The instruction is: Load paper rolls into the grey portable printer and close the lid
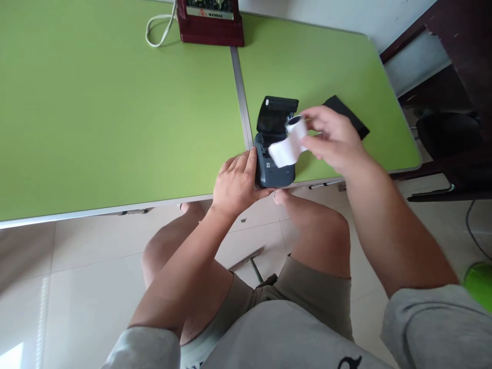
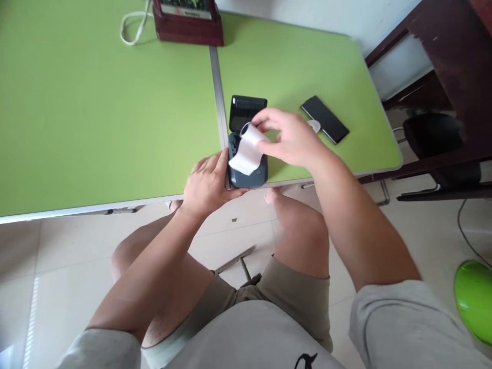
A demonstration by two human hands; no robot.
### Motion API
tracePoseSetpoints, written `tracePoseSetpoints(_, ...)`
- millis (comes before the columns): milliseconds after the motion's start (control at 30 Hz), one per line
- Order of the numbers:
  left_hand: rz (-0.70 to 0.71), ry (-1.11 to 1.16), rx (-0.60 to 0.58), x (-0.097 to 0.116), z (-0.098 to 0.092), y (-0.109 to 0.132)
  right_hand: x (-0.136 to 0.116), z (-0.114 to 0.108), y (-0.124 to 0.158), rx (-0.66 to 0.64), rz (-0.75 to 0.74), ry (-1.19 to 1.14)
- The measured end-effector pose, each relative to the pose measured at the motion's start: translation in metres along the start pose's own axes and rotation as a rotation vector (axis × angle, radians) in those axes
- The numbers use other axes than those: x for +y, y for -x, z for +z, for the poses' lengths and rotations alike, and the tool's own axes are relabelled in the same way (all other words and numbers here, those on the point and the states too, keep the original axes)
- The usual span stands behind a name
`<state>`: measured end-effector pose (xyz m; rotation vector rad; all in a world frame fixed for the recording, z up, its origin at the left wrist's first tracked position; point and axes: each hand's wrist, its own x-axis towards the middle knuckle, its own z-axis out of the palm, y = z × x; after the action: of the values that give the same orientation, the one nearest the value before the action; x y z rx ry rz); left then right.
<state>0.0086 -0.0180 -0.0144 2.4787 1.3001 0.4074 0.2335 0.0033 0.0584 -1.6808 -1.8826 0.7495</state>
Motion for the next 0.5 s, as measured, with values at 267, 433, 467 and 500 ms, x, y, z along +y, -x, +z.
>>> tracePoseSetpoints(267,-0.01,0.008,0.032,-0.002,0.0,-0.001,0.066,0.037,0.042,0.386,0.338,-0.797)
tracePoseSetpoints(433,0.012,0.003,0.056,-0.005,0.003,-0.002,0.065,0.043,0.028,0.468,0.228,-0.384)
tracePoseSetpoints(467,0.015,0.002,0.06,-0.006,0.003,-0.001,0.064,0.042,0.024,0.467,0.187,-0.269)
tracePoseSetpoints(500,0.016,0.002,0.063,-0.006,0.004,-0.001,0.064,0.041,0.02,0.473,0.134,-0.155)
